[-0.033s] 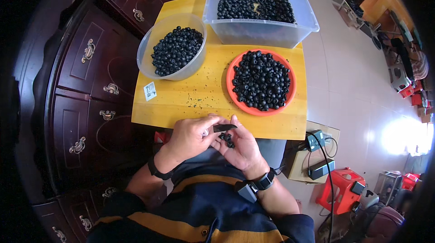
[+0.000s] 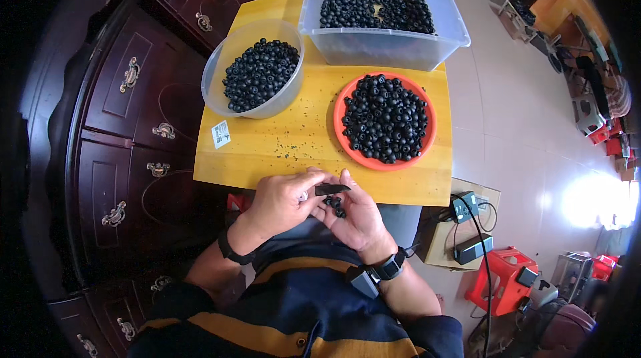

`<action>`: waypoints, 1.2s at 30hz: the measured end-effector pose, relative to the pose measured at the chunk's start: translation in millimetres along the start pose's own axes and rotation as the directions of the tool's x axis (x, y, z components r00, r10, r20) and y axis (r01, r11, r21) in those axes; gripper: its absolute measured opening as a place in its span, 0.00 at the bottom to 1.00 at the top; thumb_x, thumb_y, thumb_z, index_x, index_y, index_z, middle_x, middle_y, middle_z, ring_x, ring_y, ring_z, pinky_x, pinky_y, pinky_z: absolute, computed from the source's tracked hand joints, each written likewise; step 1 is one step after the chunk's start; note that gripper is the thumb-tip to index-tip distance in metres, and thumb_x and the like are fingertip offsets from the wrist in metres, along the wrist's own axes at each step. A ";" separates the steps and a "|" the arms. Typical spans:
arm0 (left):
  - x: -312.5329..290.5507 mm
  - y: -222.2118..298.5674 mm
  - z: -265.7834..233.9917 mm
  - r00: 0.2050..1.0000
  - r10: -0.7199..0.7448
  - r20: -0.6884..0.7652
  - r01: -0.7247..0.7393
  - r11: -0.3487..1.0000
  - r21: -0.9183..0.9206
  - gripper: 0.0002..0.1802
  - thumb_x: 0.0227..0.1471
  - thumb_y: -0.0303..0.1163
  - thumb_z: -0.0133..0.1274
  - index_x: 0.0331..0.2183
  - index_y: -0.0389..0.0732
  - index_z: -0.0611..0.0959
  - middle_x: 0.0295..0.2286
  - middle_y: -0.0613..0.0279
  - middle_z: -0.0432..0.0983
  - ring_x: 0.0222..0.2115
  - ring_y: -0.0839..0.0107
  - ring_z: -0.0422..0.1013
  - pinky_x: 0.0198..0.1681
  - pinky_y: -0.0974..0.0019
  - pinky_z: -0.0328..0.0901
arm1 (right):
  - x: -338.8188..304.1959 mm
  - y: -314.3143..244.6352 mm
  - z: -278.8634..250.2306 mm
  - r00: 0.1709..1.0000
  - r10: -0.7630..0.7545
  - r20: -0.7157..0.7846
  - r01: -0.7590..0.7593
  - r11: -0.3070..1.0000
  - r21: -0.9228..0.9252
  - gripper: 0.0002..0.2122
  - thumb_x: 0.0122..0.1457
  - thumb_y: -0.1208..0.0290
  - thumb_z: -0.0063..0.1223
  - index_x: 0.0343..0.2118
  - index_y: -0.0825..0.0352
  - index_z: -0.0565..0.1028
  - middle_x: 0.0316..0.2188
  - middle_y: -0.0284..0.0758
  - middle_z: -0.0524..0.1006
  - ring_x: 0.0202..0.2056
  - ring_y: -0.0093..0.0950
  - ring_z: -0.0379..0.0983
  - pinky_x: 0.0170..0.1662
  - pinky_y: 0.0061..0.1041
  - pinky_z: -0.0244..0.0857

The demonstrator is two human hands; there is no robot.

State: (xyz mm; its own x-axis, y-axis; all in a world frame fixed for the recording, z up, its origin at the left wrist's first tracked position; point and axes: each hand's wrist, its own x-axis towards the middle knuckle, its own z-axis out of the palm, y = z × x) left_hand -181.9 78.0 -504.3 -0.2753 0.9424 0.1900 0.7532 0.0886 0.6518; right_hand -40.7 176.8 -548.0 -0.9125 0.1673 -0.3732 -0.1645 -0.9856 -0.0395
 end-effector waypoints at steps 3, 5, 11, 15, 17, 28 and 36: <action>0.0 -2.9 4.5 0.999 0.050 0.006 -0.050 0.997 0.066 0.19 0.43 0.20 0.61 0.41 0.43 0.84 0.28 0.56 0.82 0.24 0.65 0.79 0.28 0.62 0.72 | -1.3 -1.5 5.4 1.000 -0.007 -0.006 0.007 0.997 -0.073 0.22 0.71 0.53 0.39 0.52 0.69 0.72 0.52 0.41 0.75 0.52 0.34 0.72 0.59 0.40 0.65; 0.0 -4.5 4.3 0.998 0.069 0.008 -0.069 0.996 0.064 0.19 0.43 0.20 0.60 0.41 0.43 0.84 0.27 0.56 0.81 0.24 0.65 0.79 0.28 0.63 0.72 | -0.1 -0.9 -2.5 1.000 -0.002 -0.017 0.001 0.998 -0.056 0.21 0.71 0.54 0.40 0.53 0.69 0.72 0.51 0.40 0.75 0.52 0.34 0.72 0.59 0.40 0.65; -1.9 -16.6 12.7 0.989 -0.130 -0.063 0.083 0.865 -0.495 0.12 0.54 0.18 0.55 0.42 0.31 0.81 0.25 0.67 0.78 0.26 0.82 0.75 0.29 0.72 0.71 | -1.4 -2.2 -4.3 0.998 -0.056 -0.002 0.055 0.988 -0.147 0.16 0.71 0.61 0.43 0.54 0.66 0.71 0.45 0.31 0.77 0.45 0.25 0.73 0.51 0.31 0.69; -4.6 -12.1 12.3 0.972 -0.232 0.026 0.192 0.731 -0.655 0.11 0.55 0.17 0.54 0.42 0.30 0.81 0.31 0.66 0.79 0.27 0.81 0.75 0.31 0.74 0.72 | 1.6 -3.9 4.6 0.999 -0.046 0.011 0.047 0.963 -0.267 0.15 0.70 0.65 0.45 0.55 0.66 0.71 0.40 0.27 0.76 0.39 0.17 0.73 0.40 0.18 0.69; -6.0 -8.8 11.5 0.965 -0.254 0.057 0.217 0.662 -0.718 0.11 0.56 0.17 0.53 0.43 0.29 0.80 0.33 0.64 0.79 0.28 0.80 0.76 0.33 0.75 0.73 | 3.4 -3.7 4.1 0.998 -0.034 0.051 0.045 0.976 -0.215 0.12 0.69 0.67 0.47 0.51 0.66 0.72 0.39 0.29 0.76 0.37 0.17 0.73 0.38 0.19 0.69; 0.2 -3.9 2.7 0.974 0.110 -0.199 -0.134 0.985 -0.110 0.22 0.48 0.21 0.62 0.47 0.37 0.82 0.29 0.54 0.81 0.26 0.62 0.80 0.30 0.64 0.73 | 5.3 -5.2 -3.4 0.993 -0.061 0.098 0.080 0.975 -0.206 0.09 0.69 0.64 0.49 0.44 0.63 0.72 0.33 0.25 0.72 0.25 0.12 0.64 0.28 0.11 0.62; 1.0 0.8 2.7 0.933 0.248 -0.260 -0.224 0.967 0.119 0.17 0.45 0.24 0.66 0.41 0.40 0.85 0.22 0.59 0.78 0.20 0.62 0.75 0.23 0.63 0.69 | 3.8 -2.1 -2.9 0.990 -0.129 0.059 0.138 0.973 -0.185 0.06 0.67 0.68 0.51 0.41 0.64 0.72 0.28 0.25 0.71 0.24 0.12 0.62 0.27 0.13 0.59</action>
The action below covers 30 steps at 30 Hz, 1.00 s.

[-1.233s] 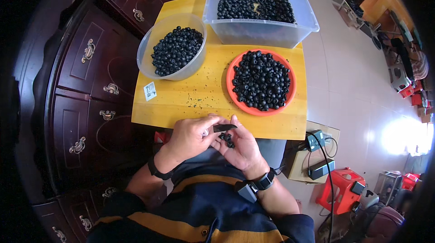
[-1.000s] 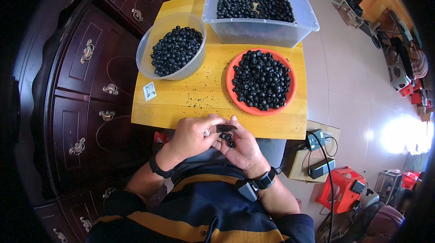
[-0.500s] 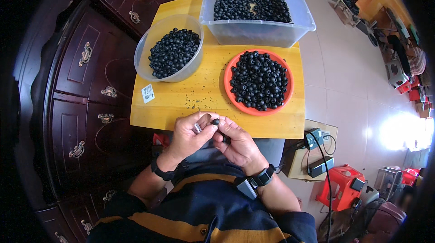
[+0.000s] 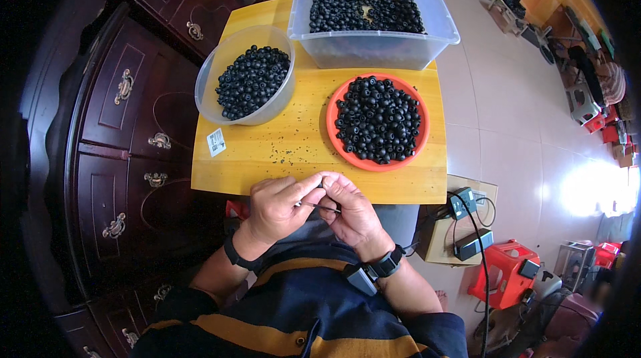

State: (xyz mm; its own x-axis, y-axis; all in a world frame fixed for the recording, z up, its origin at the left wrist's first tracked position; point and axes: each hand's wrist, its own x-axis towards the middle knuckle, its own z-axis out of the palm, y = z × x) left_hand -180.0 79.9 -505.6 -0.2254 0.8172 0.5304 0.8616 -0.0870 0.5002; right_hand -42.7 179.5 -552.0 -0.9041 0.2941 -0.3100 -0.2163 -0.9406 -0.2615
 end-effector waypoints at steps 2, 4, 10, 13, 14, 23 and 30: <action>1.6 2.7 -1.5 1.000 0.009 -0.005 -0.009 1.000 0.009 0.15 0.45 0.24 0.66 0.38 0.40 0.84 0.21 0.58 0.77 0.19 0.61 0.75 0.23 0.63 0.68 | 0.6 1.2 -3.0 1.000 -0.011 0.029 0.011 1.000 0.003 0.07 0.67 0.67 0.51 0.43 0.64 0.73 0.29 0.24 0.72 0.24 0.12 0.62 0.27 0.12 0.59; 0.8 2.3 -1.2 1.000 0.015 -0.010 -0.015 1.000 0.021 0.13 0.45 0.24 0.66 0.36 0.40 0.84 0.21 0.58 0.77 0.19 0.60 0.74 0.22 0.62 0.68 | 0.6 2.1 -3.1 0.998 -0.019 0.060 0.018 1.000 0.007 0.09 0.67 0.66 0.51 0.45 0.64 0.75 0.30 0.23 0.73 0.24 0.12 0.63 0.27 0.12 0.58; -1.8 -5.3 -2.5 0.928 -0.359 0.101 0.372 0.865 -0.338 0.13 0.49 0.32 0.68 0.28 0.37 0.79 0.19 0.62 0.77 0.18 0.77 0.72 0.23 0.70 0.66 | 0.1 0.7 -0.2 0.999 -0.044 0.027 0.045 0.999 -0.015 0.08 0.67 0.67 0.53 0.43 0.64 0.75 0.28 0.24 0.73 0.24 0.13 0.63 0.26 0.13 0.58; 3.0 -15.8 -12.3 0.893 -0.339 0.297 0.420 0.865 -0.276 0.19 0.51 0.41 0.67 0.29 0.36 0.79 0.20 0.63 0.77 0.19 0.79 0.72 0.22 0.72 0.65 | -1.8 -0.7 3.6 0.998 -0.042 -0.038 0.039 0.997 -0.067 0.07 0.66 0.68 0.54 0.42 0.65 0.75 0.27 0.24 0.73 0.23 0.13 0.63 0.25 0.12 0.59; 4.2 -15.2 -12.9 0.892 -0.340 0.298 0.421 0.864 -0.275 0.19 0.51 0.41 0.67 0.29 0.36 0.79 0.20 0.63 0.77 0.19 0.79 0.72 0.22 0.72 0.65 | -1.2 -0.1 1.6 0.999 -0.044 -0.020 0.043 0.996 -0.077 0.07 0.66 0.68 0.54 0.42 0.65 0.75 0.27 0.25 0.73 0.23 0.13 0.63 0.26 0.12 0.59; 5.2 -11.4 -10.4 0.920 -0.241 0.309 0.322 0.914 -0.245 0.22 0.50 0.50 0.65 0.28 0.40 0.79 0.22 0.58 0.80 0.19 0.61 0.76 0.23 0.62 0.68 | -2.9 1.0 2.9 0.999 -0.035 -0.005 0.035 0.994 -0.107 0.05 0.67 0.71 0.52 0.41 0.66 0.75 0.29 0.26 0.75 0.24 0.12 0.65 0.28 0.11 0.62; 6.5 -13.4 -13.0 0.934 -0.197 0.298 0.267 0.939 -0.216 0.19 0.51 0.44 0.66 0.29 0.38 0.79 0.21 0.57 0.78 0.19 0.63 0.76 0.23 0.65 0.67 | -2.5 3.5 -1.9 0.999 -0.034 0.035 0.037 0.996 -0.084 0.06 0.67 0.72 0.52 0.43 0.67 0.75 0.32 0.28 0.76 0.24 0.12 0.65 0.28 0.10 0.63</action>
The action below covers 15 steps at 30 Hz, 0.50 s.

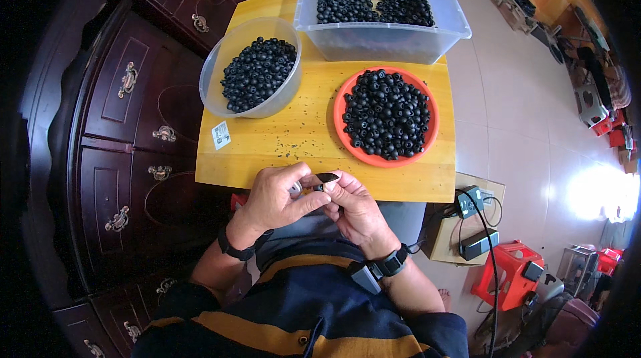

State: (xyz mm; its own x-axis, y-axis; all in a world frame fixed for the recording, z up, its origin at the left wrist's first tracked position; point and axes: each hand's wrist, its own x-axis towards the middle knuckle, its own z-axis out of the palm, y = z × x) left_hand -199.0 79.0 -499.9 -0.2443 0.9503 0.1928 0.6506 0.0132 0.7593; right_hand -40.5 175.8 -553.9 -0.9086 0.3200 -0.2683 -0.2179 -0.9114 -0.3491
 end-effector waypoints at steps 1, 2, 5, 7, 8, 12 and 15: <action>0.1 0.4 -0.5 1.000 0.003 0.000 -0.003 1.000 0.010 0.19 0.51 0.44 0.66 0.28 0.38 0.79 0.21 0.57 0.78 0.19 0.62 0.76 0.23 0.65 0.67 | 0.1 -0.2 0.6 1.000 0.001 0.000 -0.001 1.000 0.000 0.06 0.67 0.72 0.52 0.43 0.67 0.75 0.32 0.28 0.76 0.24 0.12 0.65 0.28 0.10 0.63; -0.1 0.2 0.1 1.000 0.002 -0.001 -0.002 1.000 0.010 0.19 0.51 0.44 0.66 0.28 0.38 0.79 0.21 0.57 0.78 0.19 0.62 0.76 0.23 0.65 0.67 | 0.0 -0.5 1.7 1.000 0.004 -0.006 -0.004 1.000 0.001 0.07 0.66 0.72 0.52 0.44 0.67 0.75 0.32 0.28 0.76 0.24 0.12 0.65 0.28 0.10 0.63; -0.9 0.2 2.6 1.000 -0.014 -0.016 0.014 1.000 -0.005 0.22 0.53 0.49 0.62 0.26 0.39 0.79 0.22 0.57 0.80 0.21 0.58 0.77 0.23 0.60 0.69 | 0.6 -0.2 1.0 1.000 0.010 -0.010 -0.010 1.000 0.005 0.07 0.66 0.72 0.53 0.44 0.67 0.75 0.32 0.28 0.76 0.24 0.13 0.65 0.28 0.11 0.63; -1.2 -0.2 3.4 1.000 -0.020 -0.011 0.020 1.000 -0.023 0.21 0.54 0.49 0.61 0.25 0.39 0.79 0.21 0.56 0.80 0.20 0.57 0.77 0.23 0.59 0.69 | 0.3 1.0 -1.8 1.000 0.010 -0.010 -0.010 1.000 0.008 0.07 0.66 0.72 0.53 0.43 0.68 0.75 0.32 0.29 0.76 0.24 0.13 0.65 0.28 0.11 0.63; -1.4 0.3 3.1 1.000 -0.020 -0.011 0.020 1.000 -0.024 0.21 0.54 0.49 0.61 0.25 0.39 0.79 0.21 0.56 0.80 0.20 0.57 0.77 0.23 0.59 0.69 | -0.2 1.7 -3.4 1.000 -0.005 -0.003 0.005 1.000 0.007 0.07 0.66 0.73 0.53 0.43 0.68 0.75 0.31 0.29 0.76 0.24 0.13 0.65 0.28 0.11 0.63; -3.7 -2.2 6.5 1.000 -0.003 0.017 0.002 0.998 0.068 0.21 0.54 0.47 0.62 0.24 0.39 0.79 0.19 0.56 0.78 0.19 0.59 0.76 0.22 0.61 0.68 | -0.3 -0.6 -4.3 0.999 -0.004 -0.034 0.003 1.000 -0.030 0.06 0.65 0.73 0.53 0.43 0.68 0.75 0.30 0.28 0.76 0.24 0.14 0.65 0.27 0.11 0.62; -6.3 -6.2 8.4 1.000 0.030 0.000 -0.030 0.998 0.063 0.19 0.54 0.43 0.64 0.24 0.38 0.79 0.18 0.58 0.77 0.19 0.64 0.75 0.22 0.65 0.66 | -1.2 -0.8 -0.4 0.999 -0.005 -0.039 0.005 1.000 -0.013 0.06 0.66 0.72 0.53 0.42 0.67 0.75 0.30 0.28 0.76 0.24 0.14 0.65 0.27 0.11 0.62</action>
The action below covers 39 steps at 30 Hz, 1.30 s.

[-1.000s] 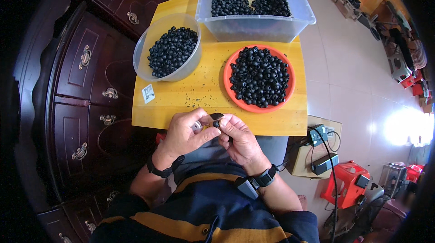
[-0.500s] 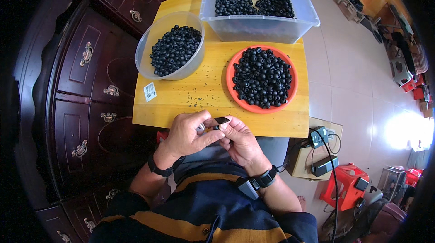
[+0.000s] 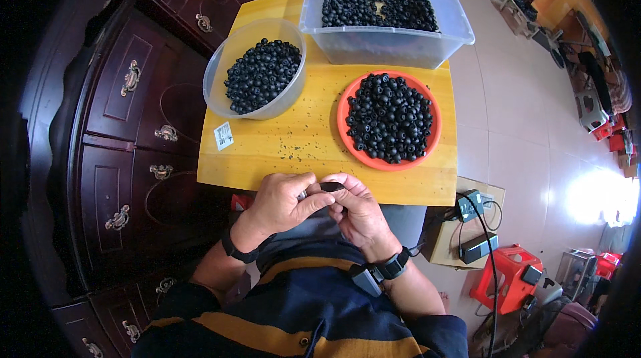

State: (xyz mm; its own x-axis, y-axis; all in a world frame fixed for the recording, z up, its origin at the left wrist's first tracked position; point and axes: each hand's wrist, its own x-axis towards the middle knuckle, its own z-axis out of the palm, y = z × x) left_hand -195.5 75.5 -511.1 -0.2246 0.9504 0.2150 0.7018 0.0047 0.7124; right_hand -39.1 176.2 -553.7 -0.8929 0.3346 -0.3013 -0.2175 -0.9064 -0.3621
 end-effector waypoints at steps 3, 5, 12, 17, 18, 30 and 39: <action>-0.5 2.4 -4.0 0.999 -0.035 -0.018 0.032 0.992 -0.119 0.13 0.54 0.37 0.64 0.28 0.37 0.80 0.19 0.61 0.77 0.18 0.71 0.74 0.22 0.68 0.66 | 1.5 1.2 2.4 1.000 0.000 0.016 0.000 0.999 0.039 0.06 0.66 0.71 0.54 0.41 0.66 0.75 0.29 0.27 0.75 0.23 0.14 0.65 0.26 0.12 0.61; 1.3 7.9 -6.6 0.997 -0.069 -0.029 0.061 0.977 -0.202 0.11 0.54 0.33 0.64 0.30 0.37 0.80 0.20 0.62 0.77 0.18 0.74 0.73 0.22 0.69 0.66 | 1.7 0.9 2.8 1.000 0.008 0.000 -0.008 0.999 0.045 0.06 0.66 0.70 0.54 0.41 0.65 0.75 0.29 0.26 0.74 0.24 0.14 0.65 0.26 0.12 0.61; 0.1 10.0 -5.8 0.997 -0.036 -0.069 0.019 0.971 -0.239 0.12 0.51 0.26 0.64 0.39 0.38 0.81 0.22 0.63 0.78 0.21 0.77 0.73 0.26 0.70 0.67 | 3.8 2.0 -0.2 0.996 0.066 0.065 -0.071 0.995 0.075 0.06 0.66 0.68 0.54 0.41 0.64 0.73 0.27 0.25 0.72 0.25 0.16 0.66 0.28 0.15 0.62; 22.3 2.7 -38.0 0.965 -0.030 -0.259 0.018 0.999 -0.050 0.12 0.53 0.27 0.62 0.40 0.37 0.81 0.22 0.66 0.77 0.23 0.82 0.72 0.26 0.71 0.67 | 4.3 0.2 -7.0 0.989 0.125 0.073 -0.136 0.976 0.172 0.11 0.68 0.64 0.50 0.45 0.65 0.74 0.41 0.35 0.79 0.33 0.23 0.74 0.37 0.22 0.70; 30.4 -0.2 -48.0 0.926 -0.133 -0.353 0.116 0.991 -0.069 0.15 0.54 0.28 0.62 0.43 0.36 0.80 0.22 0.69 0.75 0.23 0.84 0.69 0.25 0.74 0.65 | 2.5 -3.1 -4.5 0.989 0.149 0.009 -0.147 0.965 0.219 0.13 0.68 0.63 0.48 0.48 0.66 0.73 0.46 0.39 0.78 0.38 0.26 0.76 0.42 0.24 0.71; -1.7 22.6 -7.6 0.994 -0.107 0.007 0.107 0.992 -0.070 0.15 0.45 0.27 0.66 0.37 0.39 0.83 0.22 0.57 0.79 0.22 0.61 0.78 0.25 0.63 0.70 | 11.7 -6.8 12.2 0.991 0.085 0.105 -0.115 0.937 0.330 0.25 0.72 0.56 0.33 0.61 0.71 0.66 0.63 0.50 0.64 0.63 0.43 0.61 0.68 0.46 0.51; -4.8 18.3 11.3 0.987 -0.144 -0.065 0.136 0.985 -0.108 0.12 0.48 0.26 0.63 0.38 0.39 0.82 0.20 0.62 0.77 0.20 0.69 0.75 0.25 0.65 0.68 | 9.5 -5.8 14.8 0.995 0.051 0.085 -0.074 0.950 0.305 0.23 0.72 0.57 0.36 0.59 0.72 0.67 0.60 0.48 0.68 0.62 0.43 0.63 0.67 0.46 0.54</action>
State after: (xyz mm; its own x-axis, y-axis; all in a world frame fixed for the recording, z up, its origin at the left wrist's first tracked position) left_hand -173.9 74.5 -506.6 -0.3668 0.9175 0.1538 0.5873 0.1002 0.8031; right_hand -52.2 180.8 -541.3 -0.9330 0.2651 -0.2434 -0.2601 -0.9641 -0.0528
